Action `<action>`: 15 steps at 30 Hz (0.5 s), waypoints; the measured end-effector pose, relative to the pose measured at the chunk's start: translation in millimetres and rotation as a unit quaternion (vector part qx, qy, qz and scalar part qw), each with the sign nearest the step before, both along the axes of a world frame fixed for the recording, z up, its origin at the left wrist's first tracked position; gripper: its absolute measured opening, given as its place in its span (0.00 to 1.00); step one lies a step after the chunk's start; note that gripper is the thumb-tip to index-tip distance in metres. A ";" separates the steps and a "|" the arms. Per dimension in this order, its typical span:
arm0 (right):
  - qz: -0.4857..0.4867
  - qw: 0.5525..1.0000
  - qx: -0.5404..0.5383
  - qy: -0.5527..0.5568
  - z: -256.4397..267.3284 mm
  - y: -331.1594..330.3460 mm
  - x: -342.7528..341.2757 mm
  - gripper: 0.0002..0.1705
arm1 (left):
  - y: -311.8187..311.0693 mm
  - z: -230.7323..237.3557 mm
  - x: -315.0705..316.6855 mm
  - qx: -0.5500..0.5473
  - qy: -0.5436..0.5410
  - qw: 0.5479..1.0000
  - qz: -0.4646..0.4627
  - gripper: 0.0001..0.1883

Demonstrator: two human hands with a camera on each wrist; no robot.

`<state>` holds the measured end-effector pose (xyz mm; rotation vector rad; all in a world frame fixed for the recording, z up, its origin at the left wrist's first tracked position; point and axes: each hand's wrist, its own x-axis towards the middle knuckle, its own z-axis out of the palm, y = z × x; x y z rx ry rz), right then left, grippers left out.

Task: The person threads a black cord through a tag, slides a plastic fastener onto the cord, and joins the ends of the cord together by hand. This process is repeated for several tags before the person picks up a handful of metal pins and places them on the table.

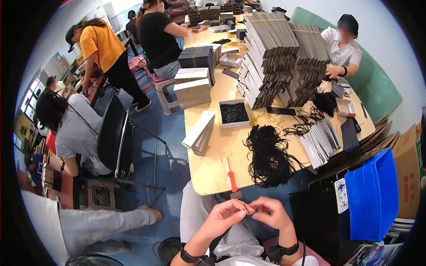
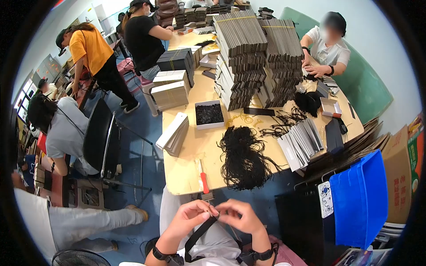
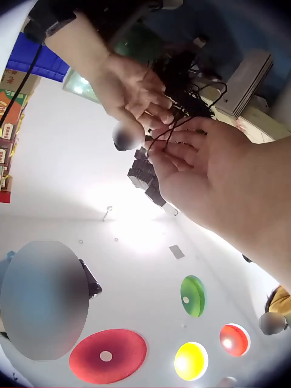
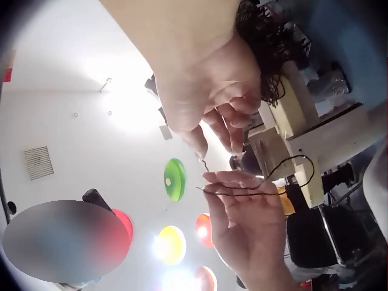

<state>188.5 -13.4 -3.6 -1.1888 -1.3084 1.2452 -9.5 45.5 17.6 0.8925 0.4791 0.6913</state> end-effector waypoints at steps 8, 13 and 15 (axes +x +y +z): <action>-0.012 0.992 0.012 0.123 -9.7 20.3 -4.7 0.07 | 0.4 -11.5 -3.7 0.023 0.027 0.998 -0.057 0.06; -0.079 0.979 -0.041 0.181 1.7 22.9 -19.1 0.04 | 9.4 -19.8 -10.7 0.102 0.082 0.990 -0.049 0.07; -0.060 0.990 -0.025 0.123 -8.3 22.9 -15.4 0.03 | 12.8 -22.1 -13.4 0.119 0.088 0.988 -0.052 0.07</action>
